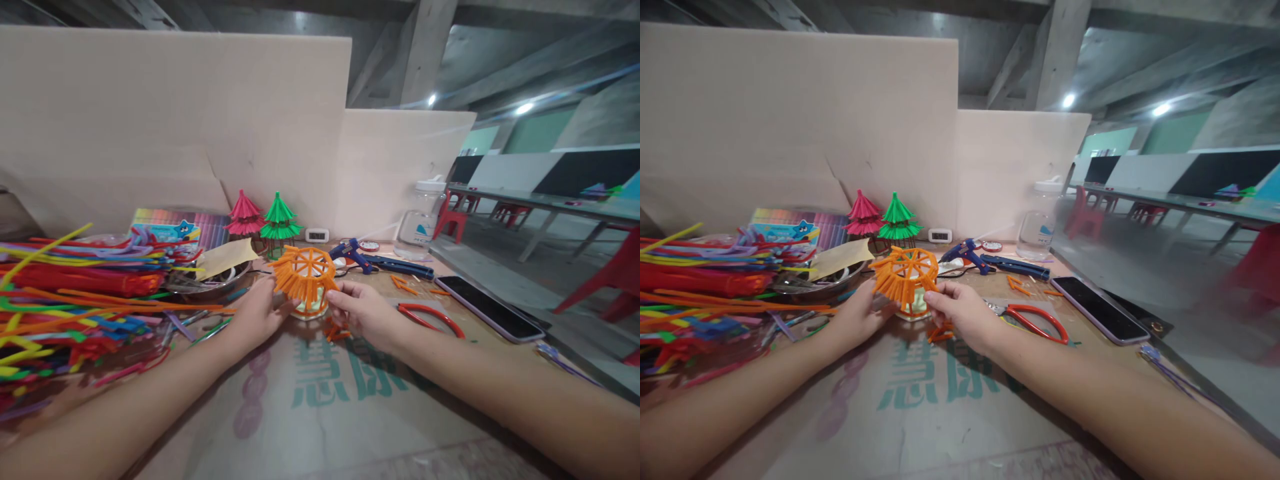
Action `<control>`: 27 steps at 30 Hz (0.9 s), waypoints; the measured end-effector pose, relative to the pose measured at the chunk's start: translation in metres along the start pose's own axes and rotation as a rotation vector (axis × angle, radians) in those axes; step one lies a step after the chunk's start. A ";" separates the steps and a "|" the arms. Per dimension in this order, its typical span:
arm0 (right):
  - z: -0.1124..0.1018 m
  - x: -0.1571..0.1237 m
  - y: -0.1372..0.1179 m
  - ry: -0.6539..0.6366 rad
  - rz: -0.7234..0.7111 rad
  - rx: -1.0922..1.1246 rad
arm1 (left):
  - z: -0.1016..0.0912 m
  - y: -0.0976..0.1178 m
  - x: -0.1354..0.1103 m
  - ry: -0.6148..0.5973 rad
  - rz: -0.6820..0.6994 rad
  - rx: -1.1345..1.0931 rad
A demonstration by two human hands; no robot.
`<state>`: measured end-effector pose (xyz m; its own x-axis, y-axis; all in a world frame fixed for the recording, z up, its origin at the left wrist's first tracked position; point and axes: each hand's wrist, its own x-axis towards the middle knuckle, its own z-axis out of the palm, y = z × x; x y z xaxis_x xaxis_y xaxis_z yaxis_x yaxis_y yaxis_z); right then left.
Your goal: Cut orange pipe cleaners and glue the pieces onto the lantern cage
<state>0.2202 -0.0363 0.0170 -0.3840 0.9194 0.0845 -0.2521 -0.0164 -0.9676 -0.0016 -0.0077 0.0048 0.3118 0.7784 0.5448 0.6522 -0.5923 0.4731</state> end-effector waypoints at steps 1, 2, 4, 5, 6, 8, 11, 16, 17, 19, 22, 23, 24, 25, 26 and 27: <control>0.001 0.000 0.000 0.011 0.002 0.016 | 0.000 0.000 0.000 -0.014 0.021 0.013; 0.002 0.000 0.000 0.022 0.001 0.027 | 0.000 0.000 0.000 -0.027 0.038 0.027; 0.004 -0.002 0.000 0.036 -0.008 0.037 | -0.001 0.000 0.000 -0.032 0.053 0.045; 0.005 -0.002 0.000 0.039 -0.014 0.041 | -0.001 0.001 0.000 -0.032 0.054 0.051; 0.005 -0.003 0.001 0.038 -0.019 0.040 | -0.001 0.001 -0.001 -0.032 0.053 0.055; 0.004 -0.003 0.002 0.023 -0.030 0.009 | -0.001 0.000 -0.001 -0.040 0.045 0.065; 0.001 -0.002 0.004 0.026 -0.035 -0.149 | 0.000 -0.003 -0.001 -0.046 0.023 0.090; -0.007 -0.004 -0.008 0.220 -0.357 -0.483 | 0.000 -0.007 -0.001 -0.053 0.027 0.082; -0.009 -0.005 -0.013 0.237 -0.462 -0.578 | 0.000 -0.007 -0.001 -0.053 0.027 0.073; -0.014 -0.008 -0.020 0.204 -0.662 -0.805 | 0.000 -0.006 -0.001 -0.054 0.018 0.050; -0.017 -0.011 -0.024 0.062 -0.883 -1.080 | -0.001 -0.003 -0.001 -0.048 0.026 0.010; -0.017 -0.012 -0.023 0.027 -0.923 -1.127 | -0.001 -0.003 0.000 -0.047 0.036 0.004; -0.016 -0.012 -0.023 0.010 -0.944 -1.151 | -0.001 -0.002 0.000 -0.050 0.046 0.003; -0.016 -0.012 -0.023 0.008 -0.948 -1.156 | -0.001 -0.003 0.000 -0.054 0.052 0.003; -0.015 -0.012 -0.023 0.018 -0.940 -1.147 | -0.001 -0.003 0.000 -0.058 0.051 0.000; -0.015 -0.011 -0.024 0.042 -0.923 -1.127 | 0.000 -0.005 0.000 -0.062 0.043 -0.011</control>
<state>0.2440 -0.0397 0.0356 -0.4435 0.4430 0.7791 0.4340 0.8667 -0.2458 -0.0047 -0.0051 0.0027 0.3818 0.7631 0.5215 0.6297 -0.6278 0.4575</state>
